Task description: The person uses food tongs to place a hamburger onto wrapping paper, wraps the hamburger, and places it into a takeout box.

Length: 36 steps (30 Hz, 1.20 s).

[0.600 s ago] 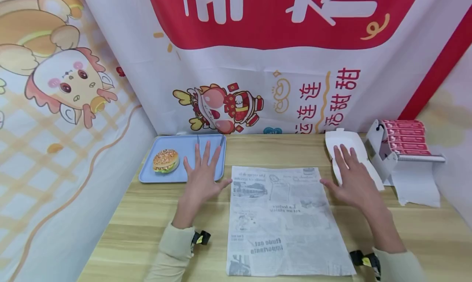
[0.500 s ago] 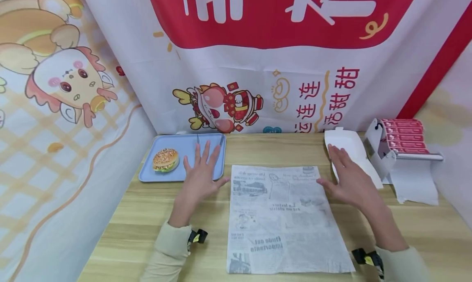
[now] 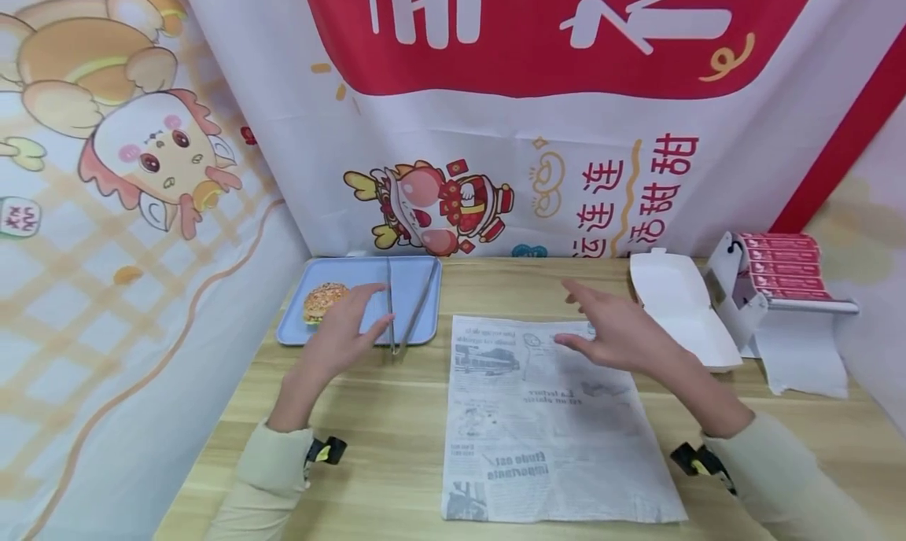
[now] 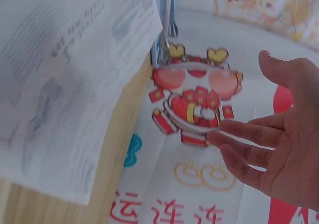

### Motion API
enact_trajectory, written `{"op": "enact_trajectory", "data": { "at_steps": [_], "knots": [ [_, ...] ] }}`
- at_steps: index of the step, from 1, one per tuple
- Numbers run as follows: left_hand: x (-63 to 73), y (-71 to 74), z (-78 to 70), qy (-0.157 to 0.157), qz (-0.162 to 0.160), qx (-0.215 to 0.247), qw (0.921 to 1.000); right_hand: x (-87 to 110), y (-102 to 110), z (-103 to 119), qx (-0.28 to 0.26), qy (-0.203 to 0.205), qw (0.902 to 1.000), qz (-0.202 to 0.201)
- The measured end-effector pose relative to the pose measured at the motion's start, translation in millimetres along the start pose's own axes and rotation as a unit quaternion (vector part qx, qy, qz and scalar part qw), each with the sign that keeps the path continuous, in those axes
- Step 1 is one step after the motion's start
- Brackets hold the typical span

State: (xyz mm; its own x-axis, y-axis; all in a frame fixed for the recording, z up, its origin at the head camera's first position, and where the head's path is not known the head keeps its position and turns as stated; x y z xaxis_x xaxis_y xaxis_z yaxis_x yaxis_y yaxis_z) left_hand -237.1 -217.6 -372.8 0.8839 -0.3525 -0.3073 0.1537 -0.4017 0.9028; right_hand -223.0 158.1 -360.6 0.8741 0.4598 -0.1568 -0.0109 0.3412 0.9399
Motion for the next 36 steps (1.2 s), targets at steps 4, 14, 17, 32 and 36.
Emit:
{"op": "enact_trajectory", "data": {
  "at_steps": [4,14,17,32,36],
  "knots": [
    [5.5,12.6,22.8,-0.003,-0.029,0.015,0.9995,-21.3,-10,22,0.004,0.017,0.9996,0.02],
    [28.8,32.1,99.5,0.048,-0.085,0.034,0.9946,-73.3,-67,61,-0.054,0.025,0.9944,0.088],
    [35.7,31.3,129.0,0.079,-0.104,0.043,0.9906,-87.0,-86,69,-0.08,0.017,0.9907,0.108],
    [57.6,4.7,232.9,0.186,-0.065,0.018,0.9801,-142.9,-155,106,-0.132,0.024,0.9869,0.09],
    [49.7,-12.3,248.6,0.194,-0.011,0.03,0.9804,-159.1,-172,115,-0.151,-0.01,0.9862,0.067]
  ]
}}
Point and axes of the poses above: each hand's wrist, its own x-axis away from the middle knuckle, its own y-axis out of the back of the hand, z = x × y, the point moved 5 cm from there along -x, towards the middle knuckle, and after that the axes turned 3 degrees about -x, right-handed, at the moved point
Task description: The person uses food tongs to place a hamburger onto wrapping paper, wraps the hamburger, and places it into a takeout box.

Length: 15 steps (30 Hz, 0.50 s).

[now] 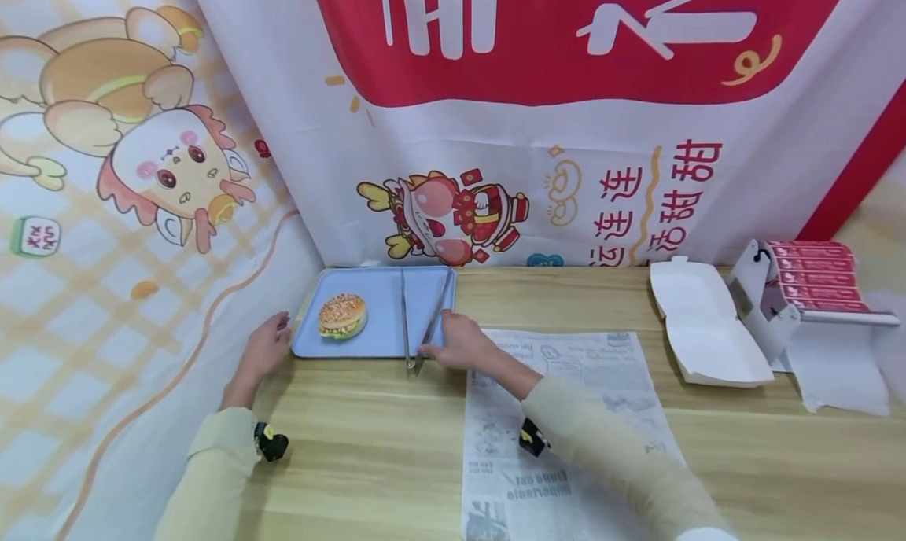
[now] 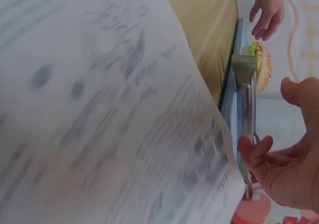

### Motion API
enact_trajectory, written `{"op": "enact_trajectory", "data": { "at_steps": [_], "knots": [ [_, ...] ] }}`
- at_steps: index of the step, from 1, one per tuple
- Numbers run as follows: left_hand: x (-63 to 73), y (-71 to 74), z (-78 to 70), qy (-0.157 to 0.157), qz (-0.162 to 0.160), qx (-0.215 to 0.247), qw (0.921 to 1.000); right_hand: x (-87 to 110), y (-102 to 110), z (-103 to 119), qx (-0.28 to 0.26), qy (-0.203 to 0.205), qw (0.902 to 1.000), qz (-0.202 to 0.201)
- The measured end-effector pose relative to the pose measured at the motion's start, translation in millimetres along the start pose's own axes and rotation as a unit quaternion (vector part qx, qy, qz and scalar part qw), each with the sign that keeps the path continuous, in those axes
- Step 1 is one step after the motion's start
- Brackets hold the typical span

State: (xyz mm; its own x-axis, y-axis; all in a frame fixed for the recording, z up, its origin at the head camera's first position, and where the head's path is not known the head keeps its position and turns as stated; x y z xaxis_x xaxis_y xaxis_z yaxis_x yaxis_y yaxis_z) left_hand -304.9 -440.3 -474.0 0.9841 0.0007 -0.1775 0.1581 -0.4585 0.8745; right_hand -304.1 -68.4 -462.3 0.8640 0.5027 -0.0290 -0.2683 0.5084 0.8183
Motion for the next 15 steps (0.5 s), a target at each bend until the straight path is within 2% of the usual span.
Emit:
{"op": "enact_trajectory", "data": {
  "at_steps": [4,8,15],
  "knots": [
    [-8.6,-13.3,7.0,0.02,0.028,0.009,0.9994,-14.2,-16,3,-0.01,-0.064,0.9977,-0.021],
    [-13.6,-20.2,9.1,0.037,0.046,0.016,0.9981,-25.6,-27,9,-0.002,-0.127,0.9914,-0.03],
    [-19.7,-24.1,10.0,0.052,0.045,0.007,0.9976,-41.5,-40,15,-0.003,-0.182,0.9828,-0.031]
  ]
}}
Point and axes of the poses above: each hand's wrist, its own x-axis away from the middle knuckle, its own y-axis out of the back of the hand, z = x × y, the point moved 5 cm from there along -x, towards the middle knuckle, and after that the axes turned 3 degrees about -x, right-handed, at the moved point
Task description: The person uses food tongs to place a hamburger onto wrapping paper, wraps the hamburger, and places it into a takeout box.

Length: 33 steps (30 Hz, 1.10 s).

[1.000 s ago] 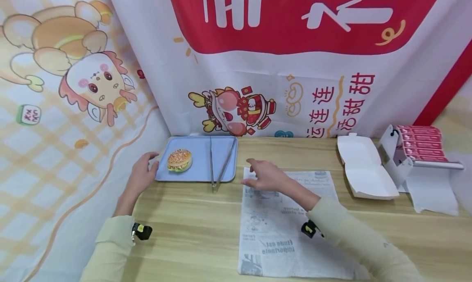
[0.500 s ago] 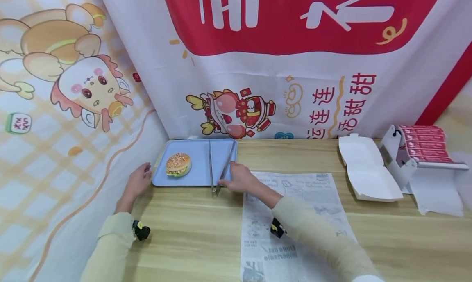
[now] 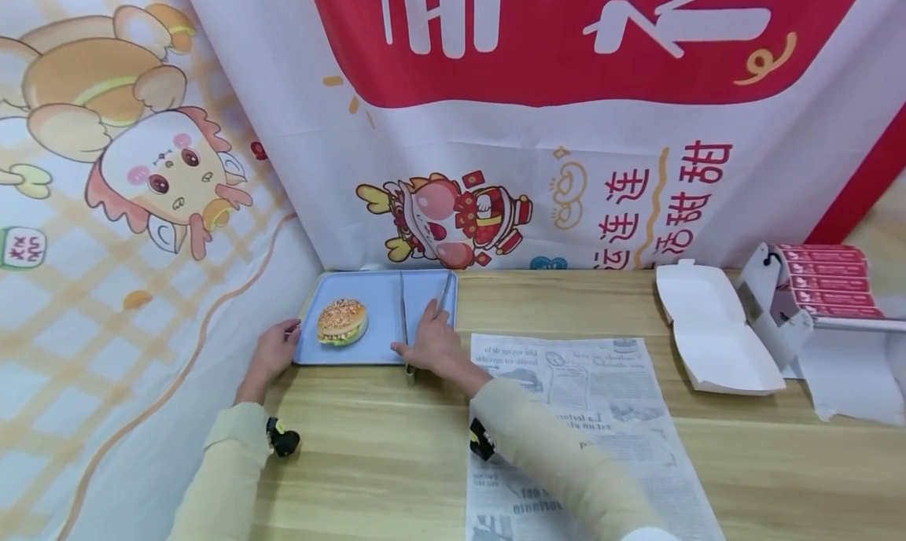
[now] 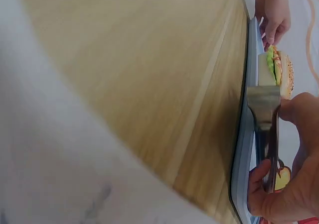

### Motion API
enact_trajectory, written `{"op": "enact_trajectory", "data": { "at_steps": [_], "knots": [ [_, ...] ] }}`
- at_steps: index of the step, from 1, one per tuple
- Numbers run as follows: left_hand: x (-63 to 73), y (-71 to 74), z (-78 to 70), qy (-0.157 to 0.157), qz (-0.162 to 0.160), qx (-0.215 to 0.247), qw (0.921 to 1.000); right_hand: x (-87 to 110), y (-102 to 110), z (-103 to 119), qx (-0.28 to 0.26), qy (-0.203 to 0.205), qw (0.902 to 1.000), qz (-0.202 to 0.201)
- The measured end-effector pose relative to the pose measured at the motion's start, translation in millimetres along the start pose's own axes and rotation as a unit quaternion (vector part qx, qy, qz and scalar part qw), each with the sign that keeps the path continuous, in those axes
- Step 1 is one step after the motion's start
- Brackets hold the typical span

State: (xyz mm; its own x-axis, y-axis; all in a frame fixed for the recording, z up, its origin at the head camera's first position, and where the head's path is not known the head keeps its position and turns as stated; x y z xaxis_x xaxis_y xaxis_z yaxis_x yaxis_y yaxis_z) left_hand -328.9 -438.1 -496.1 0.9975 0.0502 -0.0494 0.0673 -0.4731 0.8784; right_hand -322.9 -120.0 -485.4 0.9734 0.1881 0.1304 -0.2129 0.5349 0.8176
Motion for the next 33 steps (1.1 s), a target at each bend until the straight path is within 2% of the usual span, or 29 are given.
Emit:
{"op": "enact_trajectory", "data": {
  "at_steps": [12,21,25,27,30,33],
  "knots": [
    [-1.3,-4.3,2.1,-0.006,-0.018,-0.02,0.9996,-7.9,2,-5,-0.046,-0.017,0.9984,-0.027],
    [-2.3,-8.3,5.4,0.0,-0.004,-0.034,0.9994,-8.1,7,-10,-0.104,-0.043,0.993,-0.037],
    [-0.6,-9.8,6.7,0.003,0.004,-0.042,0.9991,-6.6,16,-10,-0.114,-0.011,0.9928,-0.037],
    [0.2,-10.1,6.5,0.005,0.008,-0.044,0.999,-4.0,23,-9,-0.116,0.02,0.9926,-0.031],
    [-0.4,-9.2,5.3,0.004,0.011,-0.047,0.9988,1.0,35,-8,-0.099,0.076,0.9921,-0.013],
    [-3.5,-6.9,3.3,-0.007,0.008,-0.049,0.9988,4.1,46,-6,-0.051,0.136,0.9893,0.013]
  ]
}}
Point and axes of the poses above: each hand's wrist, its own x-axis away from the middle knuckle, its own y-axis out of the back of the hand, z = x × y, the point moved 5 cm from there along -x, towards the middle knuckle, and after that the axes turned 3 degrees about -x, right-handed, at the moved point
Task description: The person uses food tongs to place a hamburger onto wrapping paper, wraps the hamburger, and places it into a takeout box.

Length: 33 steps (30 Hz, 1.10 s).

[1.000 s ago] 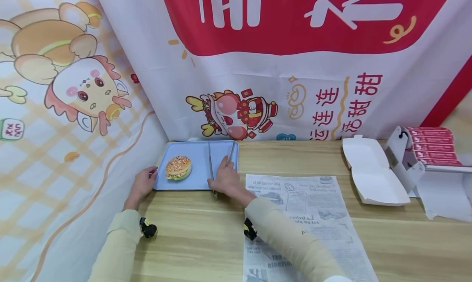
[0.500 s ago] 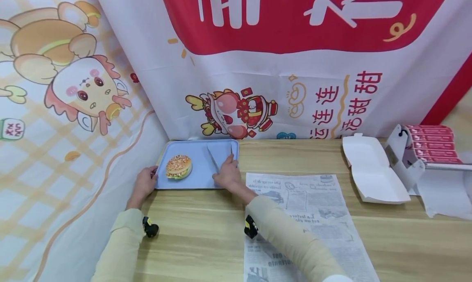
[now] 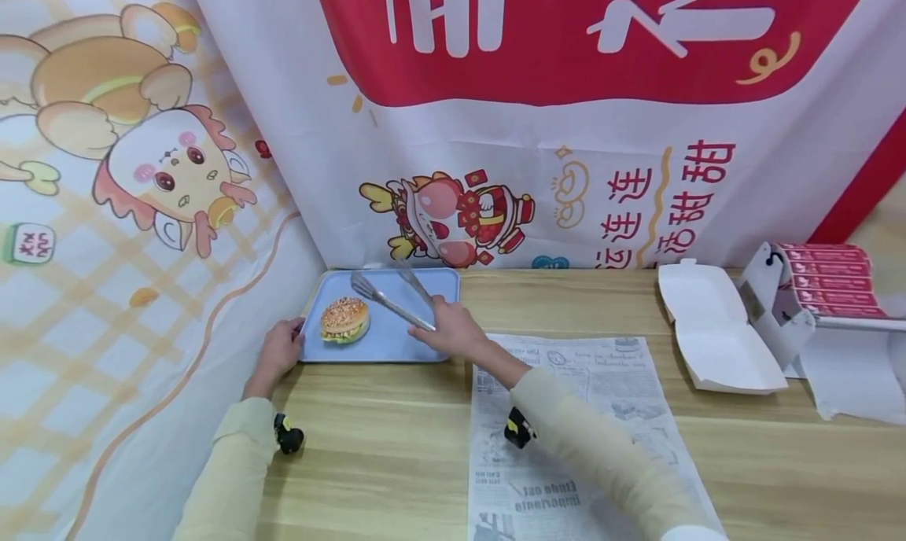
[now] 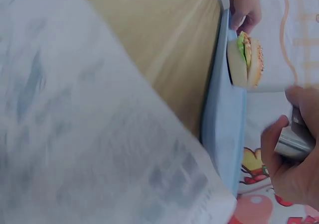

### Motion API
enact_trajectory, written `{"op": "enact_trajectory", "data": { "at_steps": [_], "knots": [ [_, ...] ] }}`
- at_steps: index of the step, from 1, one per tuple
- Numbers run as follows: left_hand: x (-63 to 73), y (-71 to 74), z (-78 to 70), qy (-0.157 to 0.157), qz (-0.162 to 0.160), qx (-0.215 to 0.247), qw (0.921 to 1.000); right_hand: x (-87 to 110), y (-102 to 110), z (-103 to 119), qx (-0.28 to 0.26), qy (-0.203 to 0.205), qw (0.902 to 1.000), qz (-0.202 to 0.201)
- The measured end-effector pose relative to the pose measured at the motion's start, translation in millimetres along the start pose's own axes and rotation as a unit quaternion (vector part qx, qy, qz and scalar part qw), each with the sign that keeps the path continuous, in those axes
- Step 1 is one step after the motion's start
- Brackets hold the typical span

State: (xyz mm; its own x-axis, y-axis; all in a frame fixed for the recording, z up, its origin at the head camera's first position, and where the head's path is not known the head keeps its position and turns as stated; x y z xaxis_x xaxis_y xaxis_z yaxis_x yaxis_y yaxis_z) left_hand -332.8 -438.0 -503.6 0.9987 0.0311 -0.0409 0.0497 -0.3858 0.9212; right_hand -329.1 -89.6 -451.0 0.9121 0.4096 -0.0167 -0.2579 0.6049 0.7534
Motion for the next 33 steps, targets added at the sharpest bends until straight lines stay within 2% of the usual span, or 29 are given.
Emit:
{"op": "enact_trajectory", "data": {
  "at_steps": [5,10,13,18,25,33],
  "knots": [
    [-0.1,1.7,-0.8,-0.001,0.002,0.002,1.0,1.4,3,2,0.051,0.051,0.9957,0.057],
    [1.2,2.5,-3.1,0.011,0.013,0.007,0.9998,0.8,-1,4,0.078,0.076,0.9904,0.085],
    [2.4,2.8,-4.1,0.011,0.007,0.011,0.9998,-1.1,-6,6,0.082,0.086,0.9882,0.098],
    [4.4,3.6,-3.4,0.003,-0.009,0.009,0.9999,-5.3,-16,9,0.089,0.092,0.9851,0.115],
    [5.6,2.1,-3.7,0.013,-0.017,0.005,0.9998,-12.6,-29,11,0.11,0.089,0.982,0.125],
    [11.0,3.6,-7.3,0.008,-0.039,0.003,0.9992,-22.1,-47,16,0.106,0.089,0.9796,0.146]
  ]
}}
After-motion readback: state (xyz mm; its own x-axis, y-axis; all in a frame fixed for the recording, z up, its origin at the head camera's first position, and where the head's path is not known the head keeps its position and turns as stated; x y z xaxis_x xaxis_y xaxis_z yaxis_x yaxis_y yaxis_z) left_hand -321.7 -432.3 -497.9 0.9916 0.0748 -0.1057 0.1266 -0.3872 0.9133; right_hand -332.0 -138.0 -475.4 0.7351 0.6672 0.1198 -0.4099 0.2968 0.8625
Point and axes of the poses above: each hand's wrist, its own x-axis away from the middle knuckle, its own y-axis out of the back of the hand, z = x × y, the point moved 5 cm from there along -x, towards the middle knuckle, and after that the axes turned 3 degrees about -x, right-handed, at the moved point
